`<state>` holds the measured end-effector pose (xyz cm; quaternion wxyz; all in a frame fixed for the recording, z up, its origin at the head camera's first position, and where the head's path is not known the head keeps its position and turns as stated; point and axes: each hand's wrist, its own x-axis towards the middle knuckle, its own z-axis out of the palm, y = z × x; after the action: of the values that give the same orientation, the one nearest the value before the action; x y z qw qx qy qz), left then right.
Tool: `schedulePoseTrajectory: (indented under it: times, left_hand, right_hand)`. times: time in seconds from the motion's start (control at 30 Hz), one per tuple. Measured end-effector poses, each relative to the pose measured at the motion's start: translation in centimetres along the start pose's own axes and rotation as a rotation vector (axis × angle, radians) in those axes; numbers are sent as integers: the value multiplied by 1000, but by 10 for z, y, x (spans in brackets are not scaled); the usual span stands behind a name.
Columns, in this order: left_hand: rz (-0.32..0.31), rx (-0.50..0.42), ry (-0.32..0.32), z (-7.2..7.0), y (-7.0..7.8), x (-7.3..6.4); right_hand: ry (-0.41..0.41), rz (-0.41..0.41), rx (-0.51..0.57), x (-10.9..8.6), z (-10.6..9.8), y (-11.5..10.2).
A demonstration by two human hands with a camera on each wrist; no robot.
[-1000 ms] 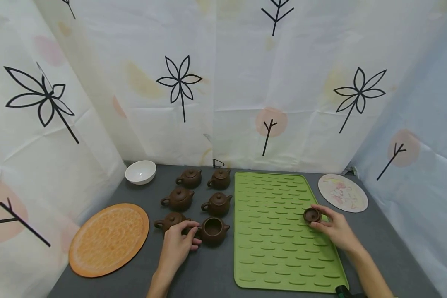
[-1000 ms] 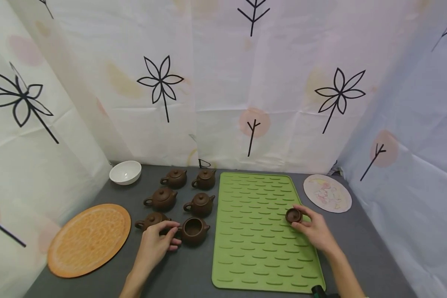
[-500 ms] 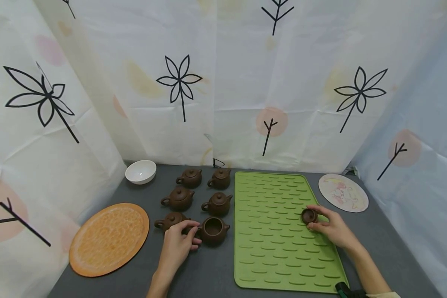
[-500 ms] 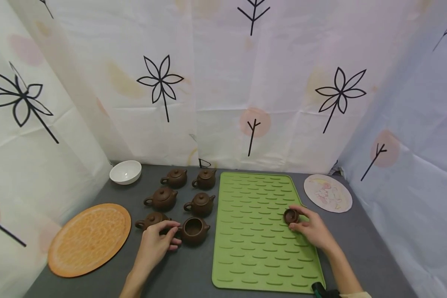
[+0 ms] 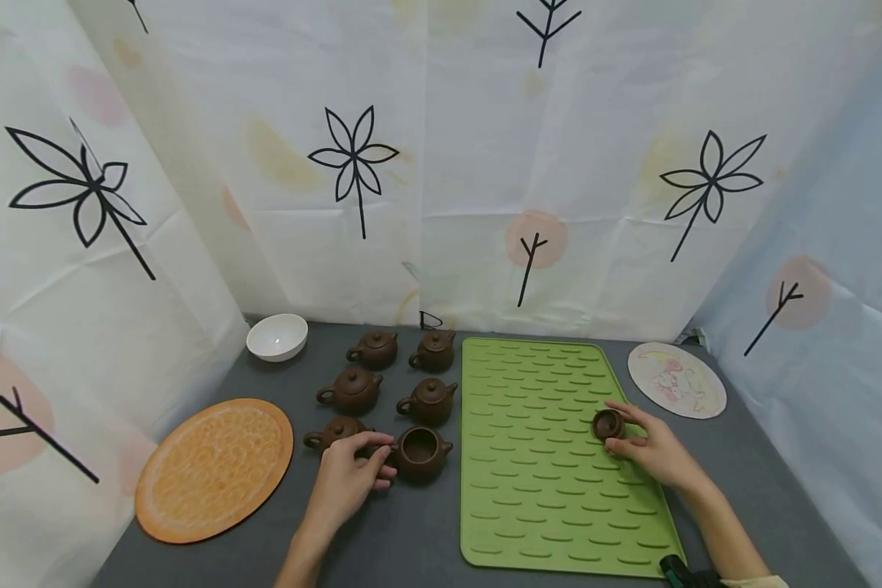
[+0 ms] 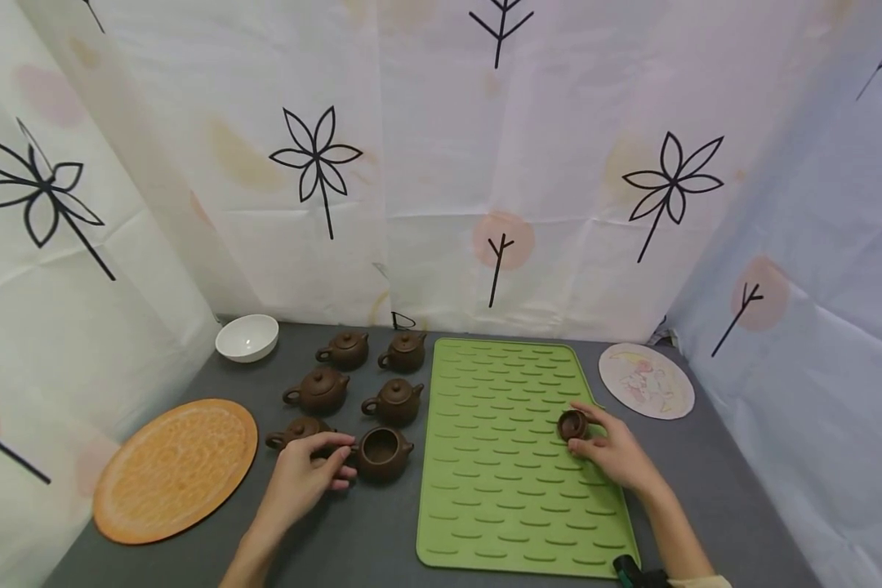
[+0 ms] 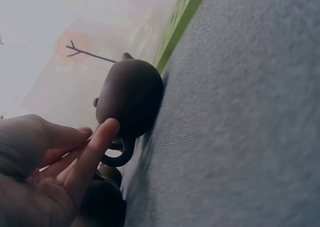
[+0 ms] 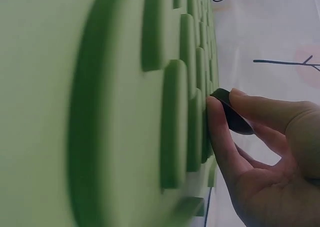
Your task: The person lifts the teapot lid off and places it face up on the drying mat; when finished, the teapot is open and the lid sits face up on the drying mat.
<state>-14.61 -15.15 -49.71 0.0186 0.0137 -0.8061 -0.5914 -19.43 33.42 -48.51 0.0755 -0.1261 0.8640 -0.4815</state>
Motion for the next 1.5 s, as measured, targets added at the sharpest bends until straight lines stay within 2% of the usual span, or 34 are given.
schedulePoseTrajectory:
  times: [0.17, 0.37, 0.5, 0.7, 1.0, 1.2, 1.4, 1.5]
  left_hand:
    - [24, 15, -21, -4, 5, 5]
    - [59, 38, -61, -5, 12, 11]
    - [72, 57, -72, -6, 17, 16]
    - [113, 134, -47, -6, 25, 24]
    - [198, 210, -26, -7, 33, 44]
    - [189, 252, -43, -7, 30, 57]
    - [157, 276, -39, -4, 27, 63]
    - [163, 283, -30, -2, 28, 66]
  right_hand:
    - [-15, 4, 71, -4, -4, -4]
    - [-3, -11, 95, -9, -11, -13]
    - [19, -31, 78, -10, -13, -20]
    - [43, -55, 9, -7, -9, -37]
    - [67, -156, 70, 11, 12, -62]
    - [50, -161, 139, 30, 33, -75]
    - [-12, -197, 233, 51, 56, -82]
    - [-35, -196, 264, 59, 67, -87]
